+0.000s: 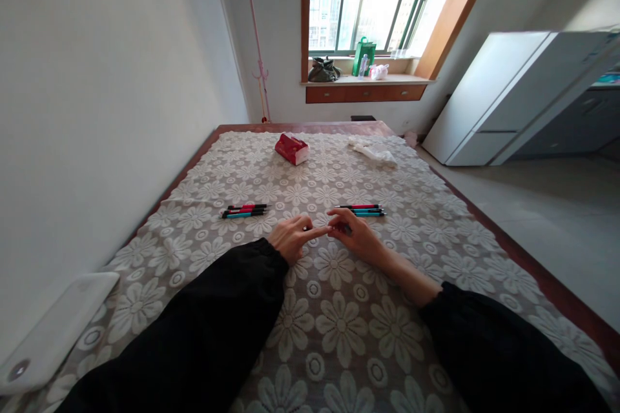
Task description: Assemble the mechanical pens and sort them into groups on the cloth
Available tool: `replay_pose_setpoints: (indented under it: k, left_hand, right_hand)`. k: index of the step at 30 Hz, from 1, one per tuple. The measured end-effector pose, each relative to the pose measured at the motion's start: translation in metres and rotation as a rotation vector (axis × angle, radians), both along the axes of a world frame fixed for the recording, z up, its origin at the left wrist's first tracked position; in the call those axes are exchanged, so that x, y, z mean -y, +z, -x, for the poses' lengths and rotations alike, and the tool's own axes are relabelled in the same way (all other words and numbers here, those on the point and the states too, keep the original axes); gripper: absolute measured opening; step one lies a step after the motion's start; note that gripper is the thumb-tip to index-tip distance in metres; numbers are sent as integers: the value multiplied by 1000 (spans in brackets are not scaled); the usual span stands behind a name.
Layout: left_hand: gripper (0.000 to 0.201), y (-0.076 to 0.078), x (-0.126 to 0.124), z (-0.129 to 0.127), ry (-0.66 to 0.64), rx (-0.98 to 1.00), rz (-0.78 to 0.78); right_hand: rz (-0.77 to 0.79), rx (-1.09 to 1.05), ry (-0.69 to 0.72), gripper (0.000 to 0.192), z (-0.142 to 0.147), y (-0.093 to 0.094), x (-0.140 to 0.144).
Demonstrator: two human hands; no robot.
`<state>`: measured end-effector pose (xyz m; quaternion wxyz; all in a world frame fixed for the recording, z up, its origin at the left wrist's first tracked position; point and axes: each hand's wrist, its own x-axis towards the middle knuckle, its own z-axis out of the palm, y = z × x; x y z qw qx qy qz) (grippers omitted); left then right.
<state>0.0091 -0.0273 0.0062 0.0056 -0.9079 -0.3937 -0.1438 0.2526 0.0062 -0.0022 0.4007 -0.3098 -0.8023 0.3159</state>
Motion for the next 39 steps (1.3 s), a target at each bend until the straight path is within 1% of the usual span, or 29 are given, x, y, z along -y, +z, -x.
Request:
replay_pose_setpoints:
  k: [3, 10, 15, 19, 25, 32, 37, 39]
  left_hand:
    - [87, 0, 0, 0, 0, 18, 1]
    - [96, 1, 0, -2, -22, 31, 57]
    - [97, -1, -1, -2, -124, 66, 86]
    - [90, -5, -2, -1, -186, 118, 106]
    - [83, -4, -2, -1, -185, 102, 83]
    - [82, 1, 0, 0, -165, 94, 67]
    - [81, 5, 1, -2, -145, 67, 85]
    - [81, 5, 2, -2, -131, 73, 74]
  right_hand:
    - [5, 8, 2, 32, 0, -1, -1]
    - [-60, 28, -6, 27, -2, -2, -1]
    - [-106, 34, -7, 26, -3, 0, 0]
    - [-143, 68, -5, 25, -5, 0, 1]
    - [-235, 98, 23, 27, -8, 2, 3]
    - [-158, 184, 103, 34, -9, 5, 3]
    - [-195, 210, 91, 35, -9, 2, 1]
    - [-243, 208, 71, 41, -10, 3, 0]
